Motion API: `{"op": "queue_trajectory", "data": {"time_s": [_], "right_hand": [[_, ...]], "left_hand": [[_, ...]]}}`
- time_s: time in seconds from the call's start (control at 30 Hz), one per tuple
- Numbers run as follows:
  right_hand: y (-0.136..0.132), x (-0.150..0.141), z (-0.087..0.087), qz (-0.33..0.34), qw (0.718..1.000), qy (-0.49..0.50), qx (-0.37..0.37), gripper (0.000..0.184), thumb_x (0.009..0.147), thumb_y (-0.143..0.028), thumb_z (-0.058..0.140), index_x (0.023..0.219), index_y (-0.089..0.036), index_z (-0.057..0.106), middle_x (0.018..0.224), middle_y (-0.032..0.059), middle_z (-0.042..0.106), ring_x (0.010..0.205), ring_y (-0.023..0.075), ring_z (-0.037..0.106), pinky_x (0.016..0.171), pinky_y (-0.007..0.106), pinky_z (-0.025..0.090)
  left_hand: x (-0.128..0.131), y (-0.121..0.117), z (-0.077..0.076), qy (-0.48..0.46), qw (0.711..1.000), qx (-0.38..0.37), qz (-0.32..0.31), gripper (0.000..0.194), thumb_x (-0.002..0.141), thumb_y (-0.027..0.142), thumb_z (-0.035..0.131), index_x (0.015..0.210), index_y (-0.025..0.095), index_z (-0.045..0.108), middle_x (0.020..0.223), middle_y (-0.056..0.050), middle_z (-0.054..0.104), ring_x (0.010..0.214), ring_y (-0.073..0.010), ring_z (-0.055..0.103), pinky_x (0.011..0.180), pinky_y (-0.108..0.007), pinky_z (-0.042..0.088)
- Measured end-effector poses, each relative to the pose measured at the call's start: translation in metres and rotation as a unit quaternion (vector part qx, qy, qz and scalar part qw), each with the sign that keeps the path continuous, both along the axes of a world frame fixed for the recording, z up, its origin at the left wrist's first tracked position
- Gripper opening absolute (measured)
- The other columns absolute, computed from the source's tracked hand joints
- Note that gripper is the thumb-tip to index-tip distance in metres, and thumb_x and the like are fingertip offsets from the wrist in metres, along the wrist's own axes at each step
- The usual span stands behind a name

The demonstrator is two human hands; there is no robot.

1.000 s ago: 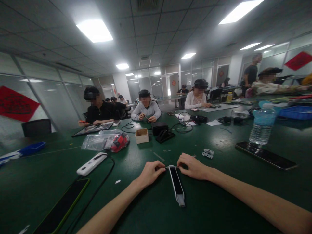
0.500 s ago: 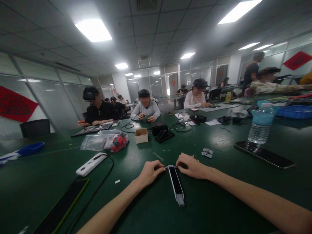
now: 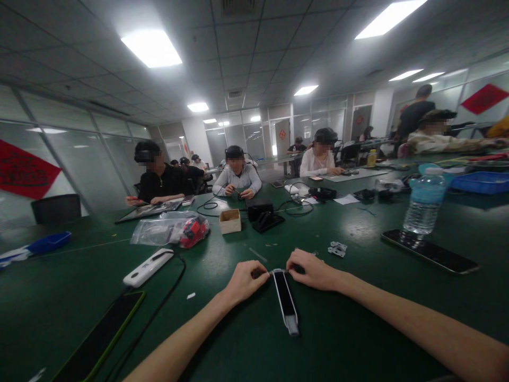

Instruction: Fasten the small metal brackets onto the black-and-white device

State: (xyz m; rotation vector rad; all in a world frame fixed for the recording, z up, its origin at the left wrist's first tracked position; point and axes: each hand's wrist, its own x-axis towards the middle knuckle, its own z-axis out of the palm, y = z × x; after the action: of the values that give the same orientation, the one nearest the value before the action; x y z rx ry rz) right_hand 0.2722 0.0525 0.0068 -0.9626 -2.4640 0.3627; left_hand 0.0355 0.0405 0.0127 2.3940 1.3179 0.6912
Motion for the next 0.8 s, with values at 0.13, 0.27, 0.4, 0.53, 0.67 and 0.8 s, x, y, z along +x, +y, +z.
{"op": "queue_trajectory", "data": {"time_s": [0.13,0.27,0.4,0.53,0.67,0.8], "right_hand": [[0.0011,0.0000,-0.0018,-0.004,1.000,-0.001,0.000,0.013,0.084,-0.023,0.049,0.085,-0.017,0.060,0.087,0.0048,0.059,0.080,0.0160,0.052,0.072,0.030,0.044],[0.0025,-0.0003,-0.0036,-0.005,1.000,-0.002,0.000,0.012,0.084,-0.022,0.049,0.085,-0.016,0.060,0.086,0.0047,0.060,0.080,0.0160,0.052,0.072,0.030,0.044],[0.0029,-0.0004,-0.0043,-0.007,1.000,-0.005,-0.003,0.012,0.084,-0.022,0.049,0.084,-0.016,0.060,0.085,0.0045,0.060,0.079,0.0160,0.052,0.072,0.030,0.044],[0.0022,0.0001,-0.0031,-0.007,1.000,-0.009,-0.006,0.013,0.084,-0.023,0.049,0.085,-0.017,0.060,0.087,0.0045,0.060,0.079,0.0158,0.052,0.071,0.029,0.044],[0.0015,0.0003,-0.0024,-0.002,1.000,-0.007,-0.007,0.014,0.085,-0.023,0.048,0.086,-0.017,0.061,0.087,0.0045,0.060,0.080,0.0156,0.052,0.072,0.029,0.044],[0.0018,-0.0010,-0.0033,-0.004,1.000,-0.003,0.003,0.013,0.084,-0.021,0.049,0.084,-0.016,0.061,0.085,0.0046,0.060,0.078,0.0157,0.052,0.070,0.029,0.044]], "left_hand": [[0.0014,-0.0019,0.0034,0.016,1.000,0.016,0.000,0.015,0.077,0.025,0.057,0.083,0.017,0.068,0.075,0.000,0.063,0.066,-0.0123,0.054,0.064,-0.023,0.041],[0.0000,-0.0012,0.0015,0.014,1.000,0.016,-0.003,0.016,0.077,0.024,0.055,0.085,0.017,0.068,0.073,0.000,0.062,0.064,-0.0112,0.053,0.064,-0.023,0.041],[-0.0011,-0.0006,-0.0004,0.001,1.000,0.009,-0.006,0.016,0.077,0.023,0.055,0.085,0.017,0.067,0.074,0.001,0.064,0.062,-0.0103,0.053,0.062,-0.022,0.041],[-0.0019,-0.0006,-0.0006,-0.014,1.000,0.004,-0.017,0.016,0.078,0.024,0.055,0.086,0.017,0.067,0.075,0.001,0.065,0.062,-0.0099,0.054,0.060,-0.021,0.042],[-0.0024,-0.0003,-0.0011,-0.017,1.000,0.005,-0.014,0.017,0.079,0.024,0.056,0.087,0.016,0.068,0.074,0.000,0.066,0.062,-0.0101,0.055,0.061,-0.020,0.042],[-0.0024,0.0006,-0.0026,-0.014,1.000,0.002,-0.027,0.019,0.081,0.026,0.055,0.090,0.017,0.069,0.075,0.000,0.067,0.063,-0.0105,0.056,0.060,-0.020,0.042]]}}
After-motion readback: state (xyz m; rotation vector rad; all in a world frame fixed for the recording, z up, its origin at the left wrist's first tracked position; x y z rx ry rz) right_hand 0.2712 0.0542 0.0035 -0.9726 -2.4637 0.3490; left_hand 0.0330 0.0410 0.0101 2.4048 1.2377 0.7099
